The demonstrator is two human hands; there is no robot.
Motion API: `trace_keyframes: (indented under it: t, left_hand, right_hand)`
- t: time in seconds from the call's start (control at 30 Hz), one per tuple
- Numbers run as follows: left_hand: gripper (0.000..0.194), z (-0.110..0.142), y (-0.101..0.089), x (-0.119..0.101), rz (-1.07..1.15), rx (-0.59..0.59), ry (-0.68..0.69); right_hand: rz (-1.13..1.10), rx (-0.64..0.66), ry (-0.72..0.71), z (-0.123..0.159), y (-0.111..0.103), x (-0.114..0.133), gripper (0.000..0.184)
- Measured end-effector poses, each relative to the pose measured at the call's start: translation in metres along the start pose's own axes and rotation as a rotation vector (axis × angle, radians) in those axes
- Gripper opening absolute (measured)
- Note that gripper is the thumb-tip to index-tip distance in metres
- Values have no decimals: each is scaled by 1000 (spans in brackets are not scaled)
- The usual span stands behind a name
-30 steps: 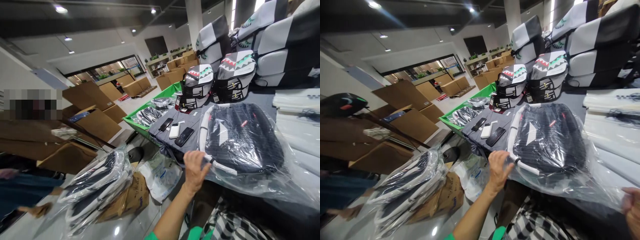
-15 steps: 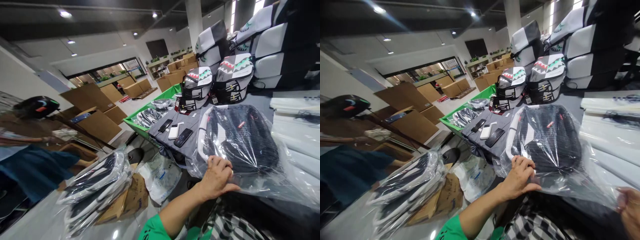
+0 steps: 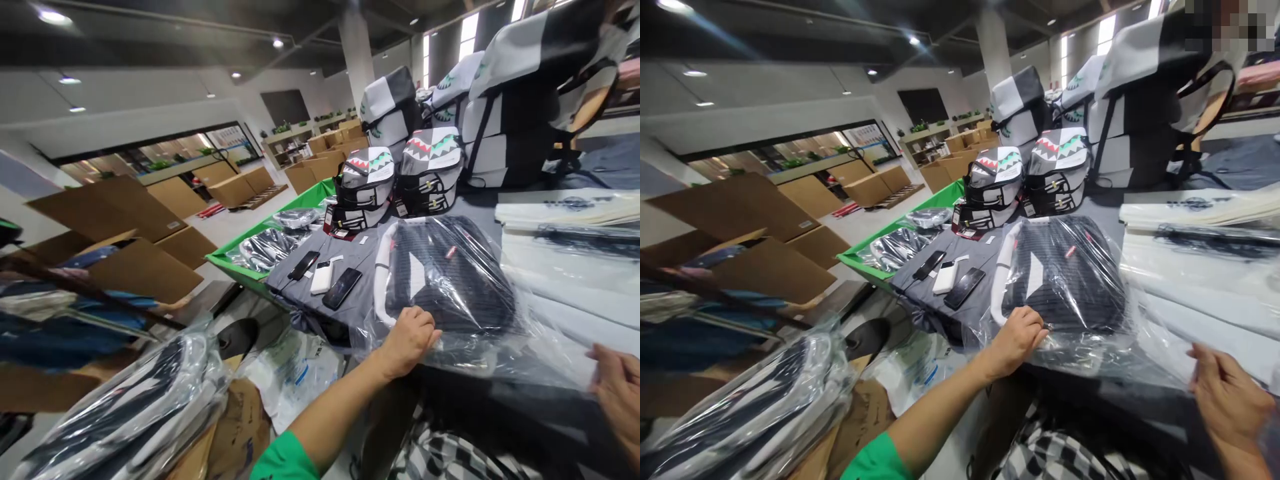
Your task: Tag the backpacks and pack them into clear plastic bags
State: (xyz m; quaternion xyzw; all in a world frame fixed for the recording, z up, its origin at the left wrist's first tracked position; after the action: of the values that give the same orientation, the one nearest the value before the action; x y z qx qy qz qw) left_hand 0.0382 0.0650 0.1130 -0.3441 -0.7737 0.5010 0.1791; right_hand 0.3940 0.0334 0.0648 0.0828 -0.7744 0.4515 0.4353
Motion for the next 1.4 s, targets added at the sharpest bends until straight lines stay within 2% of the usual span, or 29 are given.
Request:
trace_keyframes:
  t: [0.1,0.27,0.43,0.5,0.67,0.8,1.03,1.13,1.3,1.4]
  left_hand:
    - [23,-2,3,2,-26,16,27]
    - [25,9,-7,-2,-31,-69,98]
    - [65,13,-15,-10,186,-97,49]
    - [72,14,-16,-12,242,-101,33]
    - [65,12,-14,-17,186,-36,-1]
    - [41,8,-12,-19,203,6,5]
    - [11,4,-18,-13,295,23,-42]
    - [11,-3,-19,-8,404,73,-122]
    - [26,-14,-13,0,619,151,-287]
    - [29,-15,-9,0,665,170,-322]
  right_hand:
    - [-24,-2,57,1,-4,10,44]
    - [37,-62,15,9,-10,19,46]
    - [-3,-32,6,10,-11,22,47]
    - [-16,-40,-17,10,-11,21,46]
    - [-52,-66,-40,12,-8,15,40]
    - [-67,-62,-44,12,-7,15,41]
    - [-31,-50,-26,16,-10,23,41]
    - [7,-23,28,16,-13,24,41]
    - [59,15,79,11,-14,28,45]
    - [29,103,108,8,-11,33,50]
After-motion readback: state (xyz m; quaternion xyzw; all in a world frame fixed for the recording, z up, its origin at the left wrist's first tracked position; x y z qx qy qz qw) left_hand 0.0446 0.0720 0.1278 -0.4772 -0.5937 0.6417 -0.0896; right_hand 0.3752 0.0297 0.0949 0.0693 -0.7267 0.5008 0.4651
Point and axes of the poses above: each hand's wrist, its own z-axis away from the middle knuckle, its own y-axis out of the palm, x = y × z, the point moved 1 cm from there along -z, towards the middle knuckle
